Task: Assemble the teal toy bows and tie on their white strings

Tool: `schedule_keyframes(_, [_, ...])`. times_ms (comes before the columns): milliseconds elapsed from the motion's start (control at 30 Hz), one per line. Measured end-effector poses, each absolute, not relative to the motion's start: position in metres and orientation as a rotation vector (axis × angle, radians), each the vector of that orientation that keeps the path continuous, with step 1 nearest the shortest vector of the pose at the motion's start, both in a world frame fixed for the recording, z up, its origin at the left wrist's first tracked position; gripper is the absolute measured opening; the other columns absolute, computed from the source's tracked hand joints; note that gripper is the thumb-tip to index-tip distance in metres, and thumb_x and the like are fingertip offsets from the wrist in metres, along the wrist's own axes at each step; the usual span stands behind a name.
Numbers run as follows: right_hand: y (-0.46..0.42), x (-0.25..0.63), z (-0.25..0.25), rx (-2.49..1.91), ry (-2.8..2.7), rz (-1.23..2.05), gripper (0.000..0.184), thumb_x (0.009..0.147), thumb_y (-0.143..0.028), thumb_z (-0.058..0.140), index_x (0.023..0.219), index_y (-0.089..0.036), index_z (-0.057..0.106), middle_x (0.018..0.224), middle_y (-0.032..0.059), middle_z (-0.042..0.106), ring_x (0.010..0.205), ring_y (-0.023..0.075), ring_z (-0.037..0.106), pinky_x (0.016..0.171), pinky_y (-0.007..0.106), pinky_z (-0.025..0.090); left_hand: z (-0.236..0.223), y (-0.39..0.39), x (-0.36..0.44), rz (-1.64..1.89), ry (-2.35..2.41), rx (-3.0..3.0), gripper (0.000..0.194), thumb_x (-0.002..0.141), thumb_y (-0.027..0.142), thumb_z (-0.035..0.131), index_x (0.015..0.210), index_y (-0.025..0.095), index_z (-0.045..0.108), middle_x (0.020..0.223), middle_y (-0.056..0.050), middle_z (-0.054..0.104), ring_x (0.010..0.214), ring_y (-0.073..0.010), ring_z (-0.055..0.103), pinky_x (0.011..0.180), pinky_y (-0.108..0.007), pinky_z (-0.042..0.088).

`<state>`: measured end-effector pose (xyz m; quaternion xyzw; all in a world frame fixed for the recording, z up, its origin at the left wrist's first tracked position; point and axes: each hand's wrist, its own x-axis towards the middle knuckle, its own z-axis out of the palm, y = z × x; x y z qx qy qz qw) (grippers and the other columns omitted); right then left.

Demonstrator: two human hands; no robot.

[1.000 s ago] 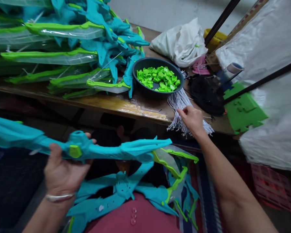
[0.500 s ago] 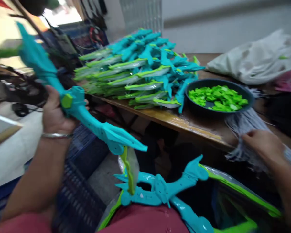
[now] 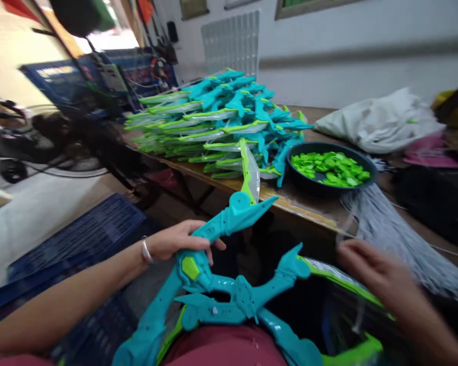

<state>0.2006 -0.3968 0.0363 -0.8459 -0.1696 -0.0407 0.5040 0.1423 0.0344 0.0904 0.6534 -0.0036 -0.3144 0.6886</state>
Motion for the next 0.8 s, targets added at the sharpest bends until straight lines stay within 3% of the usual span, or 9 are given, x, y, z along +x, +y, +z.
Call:
schedule_keyframes(133, [-0.293, 0.129, 0.024, -1.928, -0.619, 0.307, 0.028, 0.101, -0.033, 0.050, 0.080, -0.020, 0.064, 0.071, 0.0006, 0.062, 0.064, 0.0133, 0.055, 0.060, 0.024, 0.041, 0.041, 0.001, 0.149, -0.878, -0.105, 1.288, 0.067, 0.078, 0.045, 0.078, 0.134, 0.011, 0.062, 0.098, -0.017, 0.078, 0.084, -0.0260, 0.074, 0.067, -0.030, 0.059])
schedule_keyframes(367, [-0.257, 0.095, -0.025, -1.656, -0.558, 0.610, 0.016, 0.092, -0.022, 0.059, 0.077, -0.017, 0.062, 0.069, -0.0041, 0.054, 0.064, 0.0096, 0.047, 0.063, 0.022, 0.035, 0.020, -0.025, 0.164, -1.062, -0.165, 1.114, 0.056, 0.075, 0.049, 0.082, 0.114, 0.010, 0.070, 0.084, -0.013, 0.076, 0.074, -0.0232, 0.073, 0.065, -0.029, 0.056])
schedule_keyframes(500, [-0.255, 0.108, -0.026, -1.210, -0.284, 0.787, 0.022, 0.091, -0.036, 0.065, 0.081, -0.016, 0.068, 0.079, 0.0015, 0.065, 0.074, 0.0152, 0.059, 0.073, 0.027, 0.045, 0.022, -0.029, 0.164, -1.119, -0.117, 1.070, 0.051, 0.071, 0.048, 0.085, 0.105, 0.014, 0.068, 0.084, -0.008, 0.076, 0.069, -0.0196, 0.071, 0.062, -0.026, 0.055])
schedule_keyframes(600, [-0.250, 0.131, -0.026, -0.894, 0.041, 0.682, 0.038, 0.089, -0.054, 0.066, 0.101, -0.018, 0.069, 0.106, 0.0088, 0.071, 0.098, 0.0244, 0.067, 0.090, 0.040, 0.052, 0.025, -0.027, 0.161, -1.213, -0.112, 1.136, 0.056, 0.070, 0.053, 0.085, 0.107, 0.014, 0.068, 0.081, -0.006, 0.074, 0.068, -0.0180, 0.069, 0.064, -0.027, 0.055])
schedule_keyframes(700, [-0.250, 0.161, -0.029, -0.778, 0.152, 0.595, 0.051, 0.083, -0.060, 0.070, 0.115, -0.021, 0.062, 0.128, 0.0115, 0.066, 0.115, 0.0275, 0.065, 0.100, 0.047, 0.052, 0.029, -0.024, 0.155, -1.307, -0.143, 1.277, 0.056, 0.070, 0.058, 0.083, 0.103, 0.014, 0.069, 0.085, -0.006, 0.075, 0.071, -0.0178, 0.068, 0.065, -0.025, 0.053])
schedule_keyframes(800, [-0.253, 0.178, -0.036, -0.846, 0.173, 0.490, 0.060, 0.075, -0.059, 0.079, 0.116, -0.020, 0.060, 0.125, 0.0120, 0.067, 0.112, 0.0270, 0.068, 0.095, 0.044, 0.056, 0.036, -0.019, 0.149, -1.359, -0.166, 1.398, 0.052, 0.072, 0.056, 0.081, 0.103, 0.017, 0.068, 0.089, -0.004, 0.074, 0.076, -0.0168, 0.066, 0.068, -0.023, 0.050])
